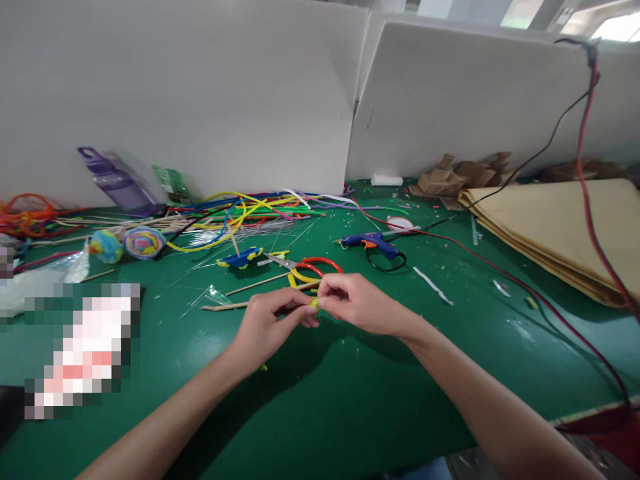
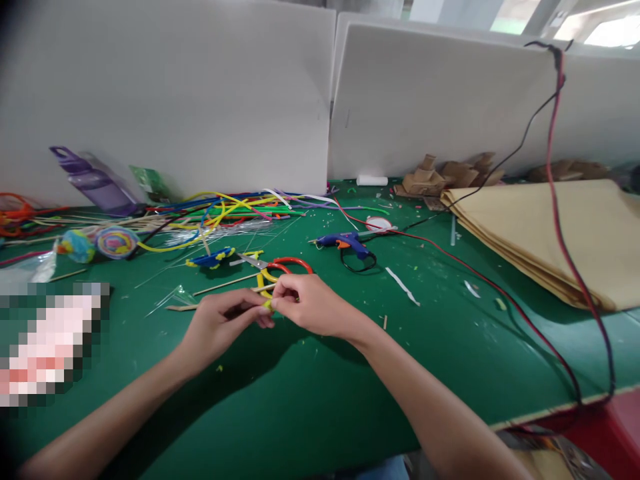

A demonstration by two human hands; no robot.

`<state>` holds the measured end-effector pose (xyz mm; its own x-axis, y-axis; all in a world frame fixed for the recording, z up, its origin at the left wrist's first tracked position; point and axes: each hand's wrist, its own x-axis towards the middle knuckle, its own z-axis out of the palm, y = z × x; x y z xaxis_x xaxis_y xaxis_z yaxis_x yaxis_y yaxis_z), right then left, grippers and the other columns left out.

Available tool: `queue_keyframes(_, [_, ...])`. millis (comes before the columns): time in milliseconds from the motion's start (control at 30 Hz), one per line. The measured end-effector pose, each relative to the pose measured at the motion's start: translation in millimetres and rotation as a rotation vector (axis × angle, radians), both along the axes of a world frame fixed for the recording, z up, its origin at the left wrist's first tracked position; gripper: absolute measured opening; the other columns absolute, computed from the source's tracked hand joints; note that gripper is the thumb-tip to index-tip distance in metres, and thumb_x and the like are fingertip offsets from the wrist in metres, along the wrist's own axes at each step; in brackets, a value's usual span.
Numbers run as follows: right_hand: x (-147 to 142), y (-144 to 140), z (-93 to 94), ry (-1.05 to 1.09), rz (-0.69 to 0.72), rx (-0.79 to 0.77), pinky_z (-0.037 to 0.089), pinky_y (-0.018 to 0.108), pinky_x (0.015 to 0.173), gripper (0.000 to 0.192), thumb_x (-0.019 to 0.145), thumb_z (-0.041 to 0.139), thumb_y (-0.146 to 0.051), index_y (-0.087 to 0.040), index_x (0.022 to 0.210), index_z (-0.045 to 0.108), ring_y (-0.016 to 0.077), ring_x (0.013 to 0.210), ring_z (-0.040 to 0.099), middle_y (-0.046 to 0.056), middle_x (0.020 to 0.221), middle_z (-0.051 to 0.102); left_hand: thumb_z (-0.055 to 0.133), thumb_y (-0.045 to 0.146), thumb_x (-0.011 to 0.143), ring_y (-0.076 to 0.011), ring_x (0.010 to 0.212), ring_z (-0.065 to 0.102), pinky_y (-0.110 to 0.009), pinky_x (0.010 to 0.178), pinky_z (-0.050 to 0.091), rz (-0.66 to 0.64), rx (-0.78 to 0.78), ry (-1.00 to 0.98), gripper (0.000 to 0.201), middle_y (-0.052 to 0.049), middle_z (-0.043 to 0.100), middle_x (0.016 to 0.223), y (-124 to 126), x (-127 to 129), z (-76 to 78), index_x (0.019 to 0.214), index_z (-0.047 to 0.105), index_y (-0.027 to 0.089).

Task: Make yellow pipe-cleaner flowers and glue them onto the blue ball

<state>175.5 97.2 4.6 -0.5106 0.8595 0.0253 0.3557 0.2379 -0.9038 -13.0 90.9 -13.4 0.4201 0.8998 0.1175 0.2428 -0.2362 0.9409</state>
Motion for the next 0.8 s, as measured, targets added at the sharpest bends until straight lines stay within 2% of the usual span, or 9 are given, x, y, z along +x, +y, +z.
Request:
queue_keyframes(167, [-0.7, -0.5, -2.4, 0.012, 0.005, -0.010, 0.030, 0.021, 0.052, 0.014, 0.083, 0.051, -0.026, -0.015, 0.074, 0.052, 0.0066, 0.055, 0.039, -0.003, 0.062, 0.048, 0.059, 0.026, 0.081, -0.0148, 0.063, 0.067, -0.023, 0.062, 0.054, -0.026, -0.010, 0.030, 0.014, -0.004, 0.070, 0.069, 2.2, -1.1, -1.5, 0.077, 0.067, 0.015])
queue_keyframes(367, [-13.0, -1.3, -9.2, 0.176, -0.110, -0.076, 0.031, 0.020, 0.050, 0.018, 0.087, 0.045, -0.032, -0.017, 0.077, 0.047, 0.0068, 0.053, 0.041, -0.004, 0.062, 0.048, 0.061, 0.028, 0.080, -0.0147, 0.061, 0.066, -0.025, 0.062, 0.055, 0.101, -0.130, -0.135, 0.015, -0.004, 0.070, 0.067, 1.6, 4.8, 3.5, 0.079, 0.064, 0.013])
queue_keyframes(467, [-12.4, 0.9, -9.3, 0.180, -0.057, -0.133, 0.030, 0.019, 0.048, 0.019, 0.086, 0.046, -0.033, -0.017, 0.077, 0.047, 0.0067, 0.052, 0.040, -0.003, 0.061, 0.047, 0.062, 0.029, 0.079, -0.0150, 0.061, 0.066, -0.026, 0.062, 0.055, 0.103, -0.180, -0.178, 0.016, -0.004, 0.070, 0.067, 1.6, 6.6, 1.7, 0.078, 0.064, 0.013])
queue_keyframes(567, [-5.1, 3.6, -6.5, 0.125, 0.029, -0.187, 0.028, 0.019, 0.045, 0.018, 0.085, 0.048, -0.032, -0.016, 0.077, 0.048, 0.0056, 0.048, 0.037, -0.004, 0.059, 0.047, 0.065, 0.029, 0.077, -0.0148, 0.060, 0.066, -0.026, 0.060, 0.054, 0.054, -0.223, -0.181, 0.016, -0.004, 0.070, 0.068, 3.1, 5.2, -1.9, 0.077, 0.063, 0.013])
queue_keyframes(800, [8.1, 3.5, -3.8, -0.130, 0.196, -0.112, 0.029, 0.018, 0.046, 0.013, 0.083, 0.050, -0.026, -0.015, 0.075, 0.052, 0.0057, 0.051, 0.039, -0.003, 0.060, 0.049, 0.064, 0.029, 0.077, -0.0149, 0.058, 0.066, -0.026, 0.059, 0.054, -0.213, -0.383, -0.068, 0.017, -0.004, 0.068, 0.062, 7.8, -2.0, -4.7, 0.074, 0.064, 0.012])
